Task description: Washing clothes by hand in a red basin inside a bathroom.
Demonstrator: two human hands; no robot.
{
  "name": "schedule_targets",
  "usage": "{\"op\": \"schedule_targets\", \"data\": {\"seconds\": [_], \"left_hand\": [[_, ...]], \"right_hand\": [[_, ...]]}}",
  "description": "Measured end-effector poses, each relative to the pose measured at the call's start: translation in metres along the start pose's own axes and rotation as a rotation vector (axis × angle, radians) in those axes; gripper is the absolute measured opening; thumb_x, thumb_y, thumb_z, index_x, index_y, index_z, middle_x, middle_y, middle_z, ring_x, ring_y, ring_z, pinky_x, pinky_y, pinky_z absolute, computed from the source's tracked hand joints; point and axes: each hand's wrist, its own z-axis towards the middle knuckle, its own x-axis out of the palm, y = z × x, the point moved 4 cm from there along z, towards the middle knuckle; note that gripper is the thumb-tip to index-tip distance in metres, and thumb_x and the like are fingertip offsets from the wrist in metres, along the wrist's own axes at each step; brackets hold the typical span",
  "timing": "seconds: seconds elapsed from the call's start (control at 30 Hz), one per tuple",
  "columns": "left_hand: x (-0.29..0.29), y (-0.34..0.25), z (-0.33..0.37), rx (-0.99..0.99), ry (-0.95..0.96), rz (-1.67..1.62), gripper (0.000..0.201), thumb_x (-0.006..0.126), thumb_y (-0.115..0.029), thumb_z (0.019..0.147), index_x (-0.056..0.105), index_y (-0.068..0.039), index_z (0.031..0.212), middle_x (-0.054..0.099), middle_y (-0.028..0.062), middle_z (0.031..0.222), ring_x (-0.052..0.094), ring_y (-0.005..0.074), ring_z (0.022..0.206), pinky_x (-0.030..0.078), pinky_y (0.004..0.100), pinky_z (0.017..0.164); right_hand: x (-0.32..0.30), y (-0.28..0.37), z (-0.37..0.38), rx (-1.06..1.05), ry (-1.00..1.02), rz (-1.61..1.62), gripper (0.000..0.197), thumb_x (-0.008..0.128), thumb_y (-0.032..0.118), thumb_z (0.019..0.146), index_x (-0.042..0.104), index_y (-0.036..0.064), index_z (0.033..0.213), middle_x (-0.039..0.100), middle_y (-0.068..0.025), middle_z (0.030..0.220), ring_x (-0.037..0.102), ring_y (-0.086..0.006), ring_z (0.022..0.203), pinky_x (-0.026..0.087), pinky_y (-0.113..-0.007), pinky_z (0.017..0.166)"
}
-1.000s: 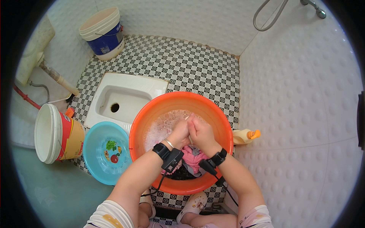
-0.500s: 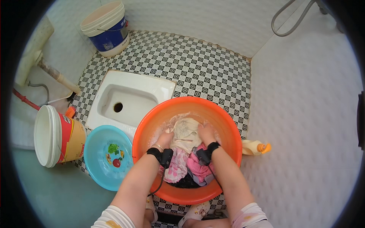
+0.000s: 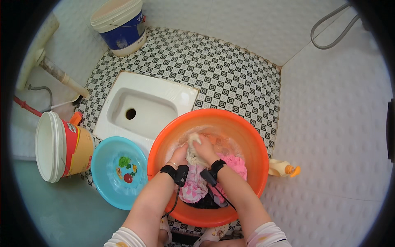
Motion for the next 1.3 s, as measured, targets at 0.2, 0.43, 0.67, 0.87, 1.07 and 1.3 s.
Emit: {"op": "schedule_targets", "data": {"seconds": [0.2, 0.43, 0.67, 0.87, 1.07, 1.3], "left_hand": [[0.013, -0.028, -0.035, -0.099, 0.145, -0.082, 0.024, 0.045, -0.028, 0.098, 0.058, -0.011, 0.110, 0.063, 0.0108, 0.108, 0.063, 0.0259, 0.094, 0.053, 0.0436, 0.082], [0.024, -0.016, -0.028, -0.100, 0.042, 0.101, 0.027, 0.043, -0.016, 0.095, 0.054, -0.005, 0.117, 0.062, 0.0111, 0.109, 0.063, 0.0264, 0.095, 0.053, 0.0434, 0.082], [-0.007, 0.003, 0.007, -0.159, -0.057, 0.105, 0.026, 0.044, -0.010, 0.093, 0.054, -0.002, 0.115, 0.063, 0.0140, 0.107, 0.063, 0.0273, 0.096, 0.053, 0.0424, 0.082], [0.010, -0.015, -0.027, -0.087, 0.000, -0.142, 0.025, 0.047, -0.019, 0.095, 0.058, -0.004, 0.113, 0.063, 0.0100, 0.105, 0.061, 0.0229, 0.098, 0.052, 0.0424, 0.079], [0.023, -0.028, -0.026, -0.138, -0.023, 0.615, 0.026, 0.045, -0.020, 0.097, 0.055, -0.005, 0.115, 0.064, 0.0110, 0.105, 0.064, 0.0218, 0.090, 0.054, 0.0354, 0.071], [0.042, -0.017, -0.024, -0.110, 0.119, 0.024, 0.033, 0.040, -0.016, 0.097, 0.052, -0.006, 0.125, 0.061, 0.0130, 0.118, 0.061, 0.0251, 0.106, 0.050, 0.0382, 0.091]], "right_hand": [[0.025, 0.089, -0.019, -0.191, 0.024, -0.060, 0.022, 0.058, 0.020, 0.088, 0.060, -0.0022, 0.093, 0.060, -0.0232, 0.092, 0.059, -0.0376, 0.088, 0.047, -0.042, 0.077], [-0.064, 0.008, -0.005, 0.010, -0.070, -0.696, 0.032, 0.052, 0.030, 0.090, 0.059, 0.0014, 0.103, 0.058, -0.0242, 0.107, 0.054, -0.0407, 0.101, 0.043, -0.050, 0.085], [-0.005, -0.022, 0.006, 0.029, 0.013, -0.447, 0.028, 0.054, 0.025, 0.089, 0.060, 0.0013, 0.103, 0.061, -0.0237, 0.104, 0.057, -0.0384, 0.098, 0.046, -0.043, 0.086], [0.022, 0.073, -0.011, -0.168, 0.023, -0.064, 0.020, 0.053, 0.018, 0.090, 0.059, -0.0001, 0.094, 0.061, -0.0216, 0.090, 0.058, -0.0380, 0.086, 0.047, -0.043, 0.077], [-0.064, 0.039, 0.001, -0.064, -0.081, -0.732, 0.028, 0.057, 0.028, 0.088, 0.060, 0.0001, 0.093, 0.061, -0.0203, 0.091, 0.056, -0.0387, 0.093, 0.045, -0.046, 0.081], [-0.030, -0.031, -0.006, -0.021, -0.348, -0.501, 0.035, 0.061, 0.030, 0.086, 0.063, -0.0004, 0.103, 0.064, -0.0195, 0.098, 0.059, -0.0344, 0.096, 0.047, -0.043, 0.086]]}}
